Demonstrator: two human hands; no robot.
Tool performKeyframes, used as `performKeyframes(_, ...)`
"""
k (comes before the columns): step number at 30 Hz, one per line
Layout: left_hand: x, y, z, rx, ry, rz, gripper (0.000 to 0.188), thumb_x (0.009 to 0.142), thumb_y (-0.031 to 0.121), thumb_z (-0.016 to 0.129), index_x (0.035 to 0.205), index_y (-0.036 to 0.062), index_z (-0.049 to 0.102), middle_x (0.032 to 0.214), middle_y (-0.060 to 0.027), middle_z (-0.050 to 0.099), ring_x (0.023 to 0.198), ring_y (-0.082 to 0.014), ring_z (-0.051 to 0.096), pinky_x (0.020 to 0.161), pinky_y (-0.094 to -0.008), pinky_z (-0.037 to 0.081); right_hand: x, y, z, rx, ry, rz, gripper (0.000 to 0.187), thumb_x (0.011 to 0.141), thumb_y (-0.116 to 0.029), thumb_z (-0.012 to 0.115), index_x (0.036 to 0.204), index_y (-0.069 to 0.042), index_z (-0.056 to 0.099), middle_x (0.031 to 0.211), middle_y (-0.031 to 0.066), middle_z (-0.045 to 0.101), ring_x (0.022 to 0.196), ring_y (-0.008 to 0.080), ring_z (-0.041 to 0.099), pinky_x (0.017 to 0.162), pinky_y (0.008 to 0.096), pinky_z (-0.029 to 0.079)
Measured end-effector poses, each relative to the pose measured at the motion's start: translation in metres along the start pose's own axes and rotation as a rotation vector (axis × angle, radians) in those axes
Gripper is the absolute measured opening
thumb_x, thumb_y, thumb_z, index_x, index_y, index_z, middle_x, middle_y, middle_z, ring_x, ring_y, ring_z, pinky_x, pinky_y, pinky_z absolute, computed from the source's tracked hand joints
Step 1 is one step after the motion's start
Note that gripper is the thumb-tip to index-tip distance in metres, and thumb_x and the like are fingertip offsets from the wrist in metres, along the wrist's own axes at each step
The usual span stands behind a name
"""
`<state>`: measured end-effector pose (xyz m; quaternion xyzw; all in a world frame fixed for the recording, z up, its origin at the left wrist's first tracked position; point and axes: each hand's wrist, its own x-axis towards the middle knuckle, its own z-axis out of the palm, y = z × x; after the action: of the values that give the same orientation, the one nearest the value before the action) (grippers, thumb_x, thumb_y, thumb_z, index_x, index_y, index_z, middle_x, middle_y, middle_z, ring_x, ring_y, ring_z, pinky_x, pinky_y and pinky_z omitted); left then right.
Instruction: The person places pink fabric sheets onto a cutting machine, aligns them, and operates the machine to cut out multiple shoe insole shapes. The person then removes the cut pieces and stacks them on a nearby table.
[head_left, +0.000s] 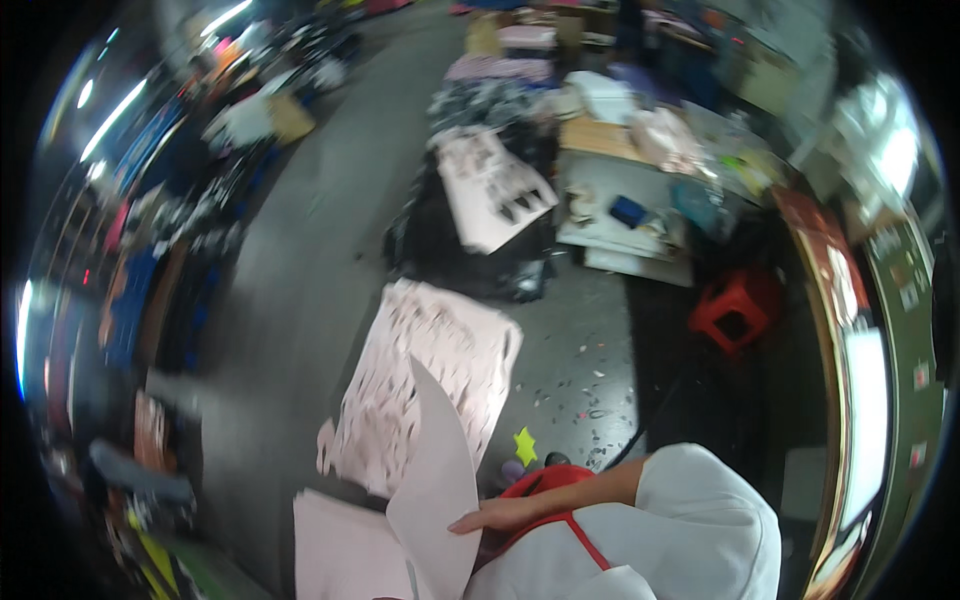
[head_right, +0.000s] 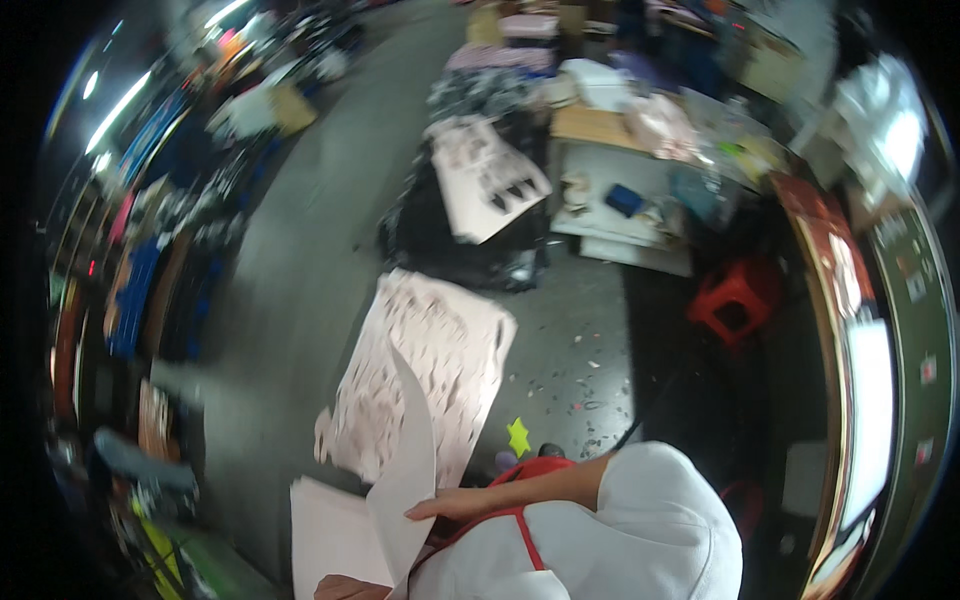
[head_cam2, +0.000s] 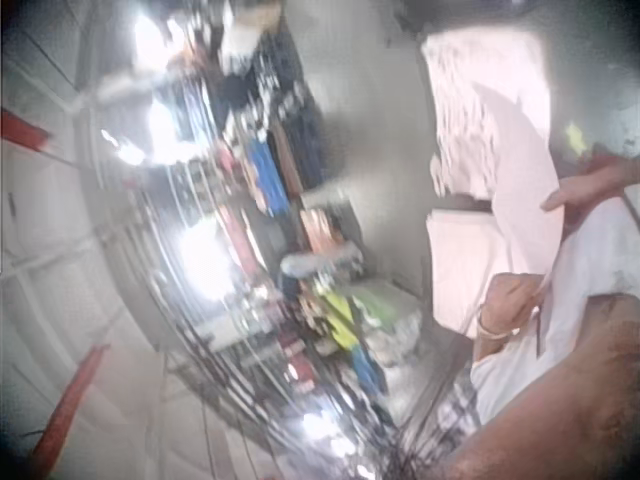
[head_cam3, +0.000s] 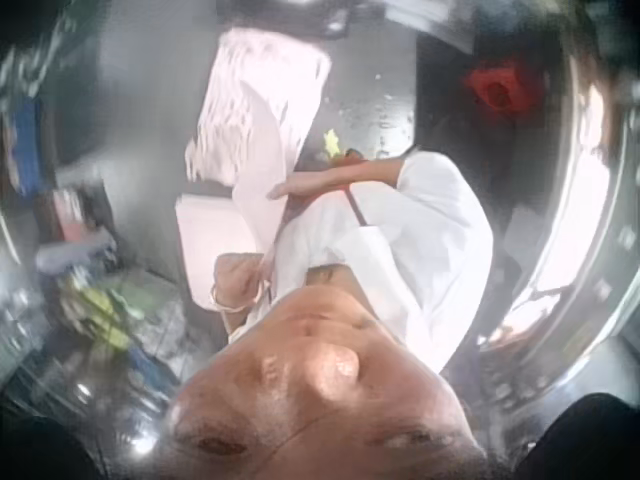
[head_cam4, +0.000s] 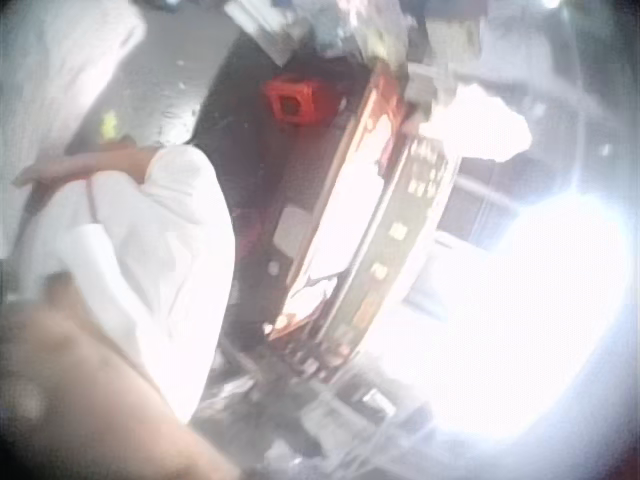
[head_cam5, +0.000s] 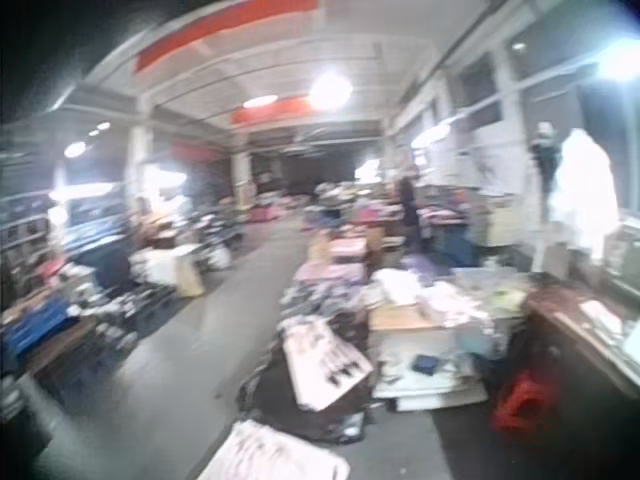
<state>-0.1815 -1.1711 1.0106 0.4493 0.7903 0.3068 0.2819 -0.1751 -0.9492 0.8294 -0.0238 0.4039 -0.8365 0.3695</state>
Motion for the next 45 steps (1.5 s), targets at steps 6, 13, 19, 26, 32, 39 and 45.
performKeyframes(6,0.134,0.056,0.014,0.143,-0.105,0.456,0.006,0.071,0.017,0.067,0.071,0.0113,0.068,0.061,-0.0045,0.061,0.053,-0.0254,0.059,0.046,-0.037,0.045,-0.143,-0.024,-0.052,-0.07,0.243,-0.334,0.046,0.096,-0.038,0.051,0.121,0.001,0.053,0.111,0.0082,0.059,0.1,0.0182,0.056,0.083,0.031,0.049)
performKeyframes(13,0.252,0.096,0.009,0.068,-0.151,0.86,0.012,0.068,0.022,0.074,0.075,0.0129,0.07,0.07,-0.0045,0.068,0.055,-0.0232,0.063,0.05,-0.0343,0.048,-0.252,-0.058,-0.051,-0.249,0.604,-0.854,0.044,0.1,-0.029,0.045,0.127,0.005,0.047,0.121,0.0133,0.055,0.113,0.0222,0.051,0.097,0.0339,0.041)
performKeyframes(19,0.369,0.116,0.013,-0.093,-0.369,1.158,0.018,0.082,0.019,0.07,0.073,0.0033,0.069,0.065,-0.0058,0.067,0.049,-0.0191,0.063,0.043,-0.0255,0.047,-0.318,-0.072,-0.046,-0.394,0.934,-1.043,0.039,0.099,-0.026,0.044,0.12,0.006,0.052,0.111,0.0137,0.06,0.101,0.0227,0.057,0.088,0.0344,0.046)
performKeyframes(26,0.51,0.175,0.061,-0.207,-0.674,1.415,0.089,0.06,0.067,0.073,0.118,0.0012,0.056,0.106,-0.0205,0.062,0.096,-0.0351,0.06,0.084,-0.0434,0.047,-0.38,-0.096,0.002,-0.852,1.596,-1.12,0.04,0.096,-0.029,0.049,0.112,0.006,0.059,0.105,0.0185,0.063,0.096,0.0306,0.061,0.083,0.0356,0.049)
performKeyframes(32,0.586,0.212,0.18,-0.028,-0.839,1.369,0.045,0.079,0.009,0.064,0.122,-0.0008,0.052,0.129,-0.0252,0.049,0.12,-0.0403,0.047,0.102,-0.045,0.037,-0.434,-0.107,0.046,-1.262,2.012,-1.102,0.04,0.094,-0.03,0.051,0.11,0.006,0.059,0.104,0.0178,0.064,0.092,0.0307,0.062,0.082,0.0363,0.05)
performKeyframes(39,0.609,0.255,0.34,-0.094,-0.927,1.343,0.034,0.084,0.008,0.062,0.115,-0.0034,0.054,0.113,-0.0193,0.06,0.103,-0.0281,0.058,0.089,-0.0383,0.046,-0.507,-0.08,0.09,-1.017,2.235,-1.087,0.04,0.093,-0.032,0.054,0.108,0.004,0.06,0.1,0.0159,0.065,0.089,0.0283,0.063,0.08,0.036,0.05)
performKeyframes(45,0.616,0.315,0.48,-0.177,-1.118,0.96,0.033,0.084,0.007,0.063,0.114,-0.0026,0.054,0.11,-0.0172,0.06,0.098,-0.0243,0.059,0.084,-0.0364,0.048,-0.65,-0.025,0.105,-0.839,2.261,-1.25,0.04,0.092,-0.034,0.056,0.105,0.003,0.061,0.097,0.0143,0.065,0.086,0.0263,0.063,0.079,0.0358,0.051)
